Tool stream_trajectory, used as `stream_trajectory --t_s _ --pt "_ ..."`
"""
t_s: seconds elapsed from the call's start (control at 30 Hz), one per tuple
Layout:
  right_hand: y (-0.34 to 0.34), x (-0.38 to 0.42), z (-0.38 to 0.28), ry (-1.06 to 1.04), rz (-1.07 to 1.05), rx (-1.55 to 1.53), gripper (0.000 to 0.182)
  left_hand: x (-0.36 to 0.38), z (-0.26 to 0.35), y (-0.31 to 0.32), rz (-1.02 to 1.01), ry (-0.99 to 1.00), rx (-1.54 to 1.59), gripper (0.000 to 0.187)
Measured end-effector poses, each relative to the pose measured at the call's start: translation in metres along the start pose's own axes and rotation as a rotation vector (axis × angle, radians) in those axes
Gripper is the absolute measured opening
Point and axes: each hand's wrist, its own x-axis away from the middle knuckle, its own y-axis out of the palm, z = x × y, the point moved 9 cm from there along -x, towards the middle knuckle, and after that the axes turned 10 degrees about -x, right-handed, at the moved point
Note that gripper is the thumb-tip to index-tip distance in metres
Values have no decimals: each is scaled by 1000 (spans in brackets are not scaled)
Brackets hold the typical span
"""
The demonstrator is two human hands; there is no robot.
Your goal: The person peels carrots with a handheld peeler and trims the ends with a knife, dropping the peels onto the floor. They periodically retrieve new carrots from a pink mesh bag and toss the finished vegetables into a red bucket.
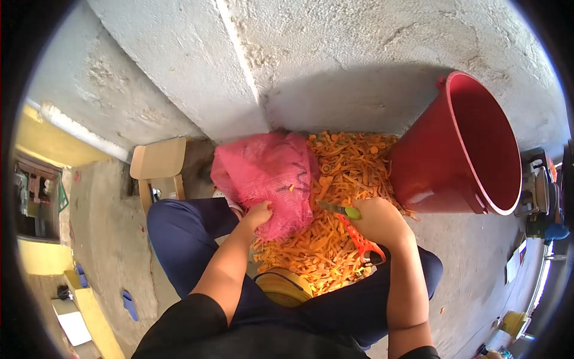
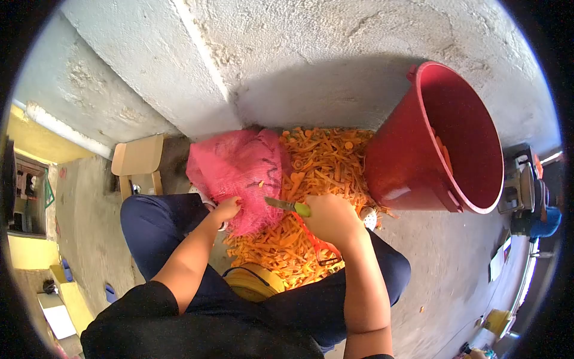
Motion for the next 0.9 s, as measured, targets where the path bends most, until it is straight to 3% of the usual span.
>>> stream_trajectory --t_s 0.2,0.3,0.4,0.5,0.77,0.9 --pt "5 -24 -5 29 -50 45 14 -66 25 -22 251 122 84 40" --pt "6 -35 -9 39 -74 39 15 -56 70 -66 299 205 89 34" --pt "11 -48 -10 50 -119 32 16 -104 36 -22 24 0 -165 28" --pt "18 -58 -6 63 -159 42 16 -115 47 -38 -138 26 -373 29" --pt "21 -81 5 106 -227 52 13 -162 -20 -68 250 -32 -62 36" --pt "23 -89 10 128 -262 62 13 -153 -95 -37 33 -240 -222 37"
